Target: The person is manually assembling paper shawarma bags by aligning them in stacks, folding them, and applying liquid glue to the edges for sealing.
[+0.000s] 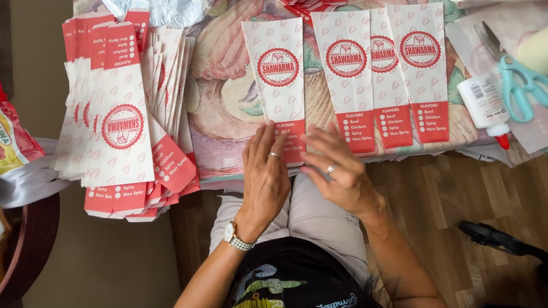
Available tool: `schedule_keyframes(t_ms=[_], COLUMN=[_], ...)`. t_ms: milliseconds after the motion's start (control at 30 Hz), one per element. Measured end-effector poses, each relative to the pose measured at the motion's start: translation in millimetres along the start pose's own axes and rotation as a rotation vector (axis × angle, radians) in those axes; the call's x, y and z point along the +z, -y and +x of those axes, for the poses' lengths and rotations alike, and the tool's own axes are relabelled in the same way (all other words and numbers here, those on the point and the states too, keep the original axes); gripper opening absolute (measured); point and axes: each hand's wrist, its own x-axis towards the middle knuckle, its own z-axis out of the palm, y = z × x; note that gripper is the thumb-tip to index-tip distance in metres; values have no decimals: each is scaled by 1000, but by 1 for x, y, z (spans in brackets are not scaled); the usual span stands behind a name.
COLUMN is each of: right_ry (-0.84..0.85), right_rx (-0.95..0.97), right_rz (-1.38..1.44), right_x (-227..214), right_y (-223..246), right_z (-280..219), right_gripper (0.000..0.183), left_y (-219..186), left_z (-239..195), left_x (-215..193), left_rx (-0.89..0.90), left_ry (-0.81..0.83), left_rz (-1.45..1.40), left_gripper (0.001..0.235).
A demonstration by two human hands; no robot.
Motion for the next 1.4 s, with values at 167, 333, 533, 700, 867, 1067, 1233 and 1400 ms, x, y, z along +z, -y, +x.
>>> schedule_keyframes(t_ms=[167,333,533,700,867,1067,1233,1400], right_ry=[35,47,51,-5,-20,11,20,-110], right_rx=[-32,-64,-36,130,242,346,352,296], right_rz=[-1,4,34,81,150,254,277,66], right_x=[13,8,6,11,12,6,-2,-34], right_y=[-10,-8,-6,-3,-4,-6,-6,-19], right_z=[-8,-1,2,6,6,10,7,-8], right_gripper=[17,11,5,8,13,19,26,28], left_y=[10,14,13,9,-4,6,14,7], left_z=[-6,-10,-10,-6,1,5,15,24], left_x=[-17,-23,-18,-8,-12,-15,-28,-32], left_rx=[28,105,79,-56,-192,-290,-310,-115], left_ry=[-27,63,30,-58,-40,96,243,311], left_rz=[-159,-210,-214,-232,-239,-296,-377,-303], left_gripper=[29,15,8,3,31,50,55,71])
